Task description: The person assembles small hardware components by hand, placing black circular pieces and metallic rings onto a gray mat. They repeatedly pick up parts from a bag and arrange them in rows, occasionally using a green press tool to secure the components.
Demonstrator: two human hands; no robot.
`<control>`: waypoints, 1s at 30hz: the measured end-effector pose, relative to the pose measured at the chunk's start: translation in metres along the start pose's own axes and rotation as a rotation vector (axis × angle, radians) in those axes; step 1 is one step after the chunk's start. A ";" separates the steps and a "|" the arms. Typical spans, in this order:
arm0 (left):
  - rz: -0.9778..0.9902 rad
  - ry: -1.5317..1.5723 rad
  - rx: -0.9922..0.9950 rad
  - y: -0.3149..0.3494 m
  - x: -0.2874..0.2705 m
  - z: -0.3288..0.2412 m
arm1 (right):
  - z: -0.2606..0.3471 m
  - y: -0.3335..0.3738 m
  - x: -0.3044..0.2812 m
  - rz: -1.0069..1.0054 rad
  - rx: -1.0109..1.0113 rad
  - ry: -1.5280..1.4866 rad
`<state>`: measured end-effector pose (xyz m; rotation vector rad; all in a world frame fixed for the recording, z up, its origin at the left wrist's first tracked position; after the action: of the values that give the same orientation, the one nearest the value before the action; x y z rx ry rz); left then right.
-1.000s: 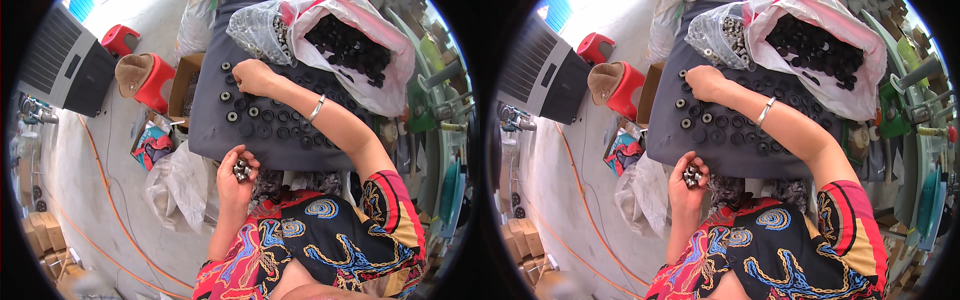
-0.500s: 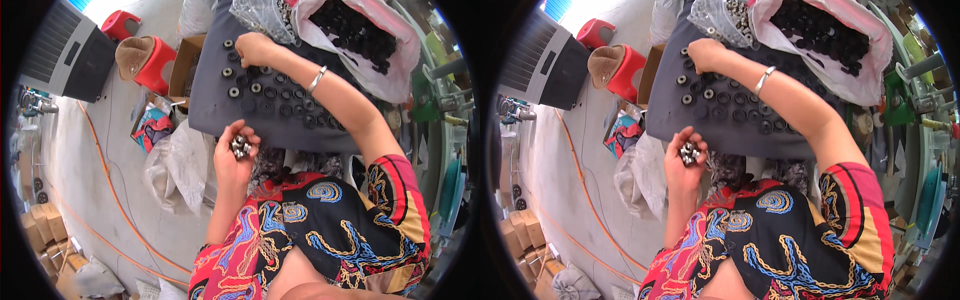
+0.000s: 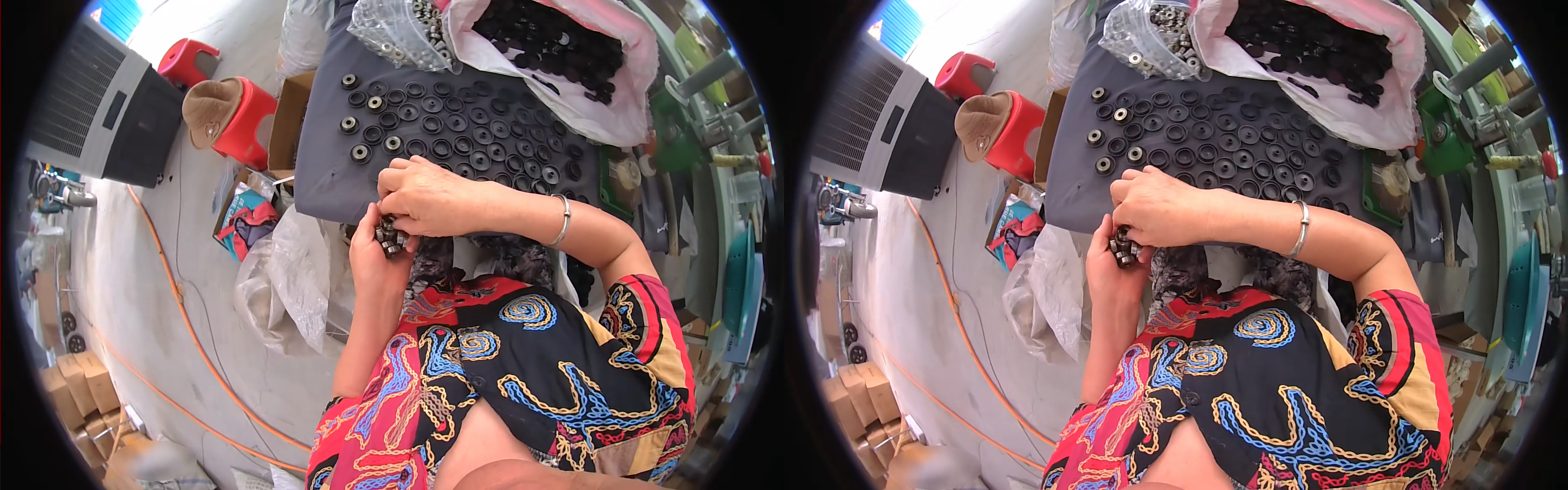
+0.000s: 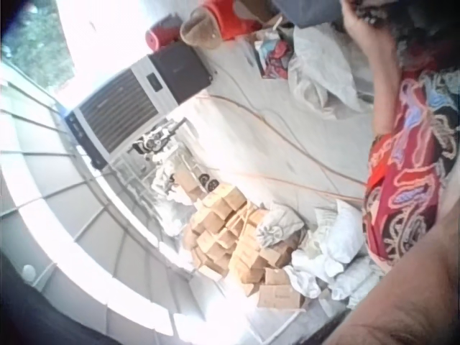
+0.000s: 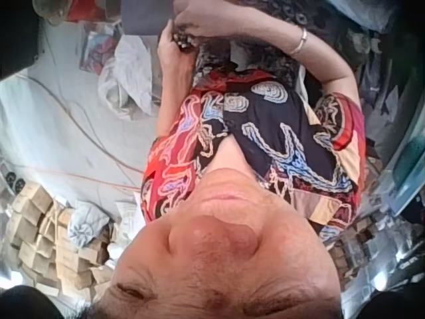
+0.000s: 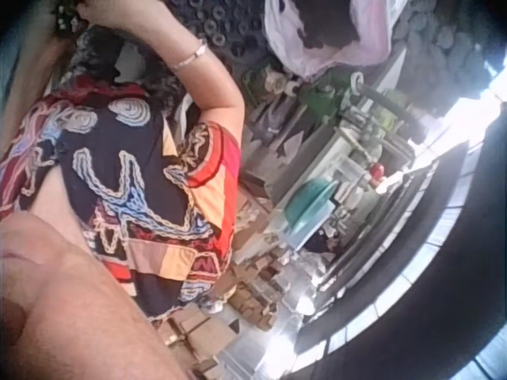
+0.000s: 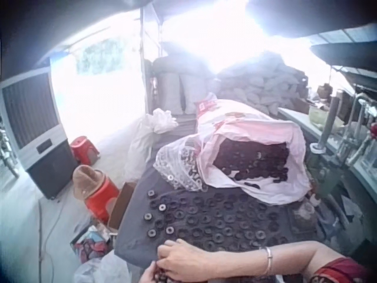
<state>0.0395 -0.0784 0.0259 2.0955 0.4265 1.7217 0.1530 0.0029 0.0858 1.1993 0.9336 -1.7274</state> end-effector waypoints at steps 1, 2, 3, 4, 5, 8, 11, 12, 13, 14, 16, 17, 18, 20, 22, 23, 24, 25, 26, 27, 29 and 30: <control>0.026 -0.013 0.001 0.001 0.001 0.000 | -0.001 0.002 0.002 -0.015 0.000 -0.006; 0.050 -0.023 0.005 0.001 0.000 -0.001 | -0.002 0.002 0.005 -0.052 -0.005 -0.059; 0.073 -0.032 0.009 0.001 0.000 -0.002 | -0.003 0.002 0.006 -0.054 -0.003 -0.078; 0.054 -0.050 0.022 0.000 0.002 -0.002 | -0.004 0.001 0.006 -0.055 -0.003 -0.098; 0.033 -0.064 0.035 0.000 0.004 -0.002 | -0.005 -0.001 0.007 -0.051 -0.003 -0.118; 0.007 -0.097 0.068 0.000 0.006 -0.003 | -0.007 -0.004 0.005 -0.021 -0.016 -0.136; 0.088 -0.043 0.081 -0.003 -0.001 -0.005 | -0.012 -0.010 0.007 -0.116 -0.048 -0.032; 0.130 -0.010 0.083 -0.005 -0.003 -0.006 | -0.019 -0.015 0.007 -0.178 0.001 -0.063; 0.110 -0.042 0.083 -0.005 -0.002 -0.007 | -0.032 -0.022 0.004 -0.239 0.050 -0.094; 0.089 -0.070 0.085 -0.005 -0.001 -0.010 | -0.044 -0.031 -0.007 -0.309 0.130 -0.133; 0.094 -0.063 0.073 -0.006 -0.005 -0.013 | -0.087 -0.046 -0.021 -0.398 0.229 0.041; 0.096 -0.067 0.068 -0.007 -0.009 -0.013 | -0.105 -0.052 -0.028 -0.357 0.307 0.117; 0.099 -0.069 0.064 -0.008 -0.011 -0.014 | -0.119 -0.058 -0.031 -0.328 0.337 0.161; 0.091 -0.079 0.066 -0.009 -0.012 -0.015 | -0.141 -0.068 -0.030 -0.195 0.409 0.224; 0.068 -0.095 0.076 -0.010 -0.013 -0.016 | -0.155 -0.075 -0.023 -0.139 0.410 0.283; 0.068 -0.090 0.083 -0.010 -0.014 -0.017 | -0.156 -0.077 -0.020 -0.121 0.398 0.295; 0.068 -0.085 0.090 -0.010 -0.015 -0.018 | -0.158 -0.080 -0.018 -0.103 0.388 0.307; 0.069 -0.081 0.095 -0.010 -0.015 -0.019 | -0.159 -0.082 -0.016 -0.072 0.385 0.309; 0.064 -0.076 0.096 -0.010 -0.015 -0.020 | -0.160 -0.085 -0.015 -0.043 0.382 0.312; 0.059 -0.071 0.097 -0.010 -0.014 -0.020 | -0.161 -0.087 -0.014 -0.013 0.380 0.316; 0.056 -0.066 0.098 -0.009 -0.013 -0.020 | -0.161 -0.091 -0.011 0.002 0.366 0.346; 0.057 -0.066 0.098 -0.009 -0.013 -0.020 | -0.161 -0.092 -0.010 0.010 0.360 0.362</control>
<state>0.0171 -0.0743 0.0142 2.2470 0.4448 1.6895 0.1278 0.1851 0.0628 1.7925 0.8372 -1.7501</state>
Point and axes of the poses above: each hand's wrist, its own y-axis away from the middle knuckle, its own x-axis out of the palm, z = x × y, the point moved 1 cm from there along -y, towards the middle knuckle, and after that the axes turned 10 degrees about y, right-handed, at the moved point
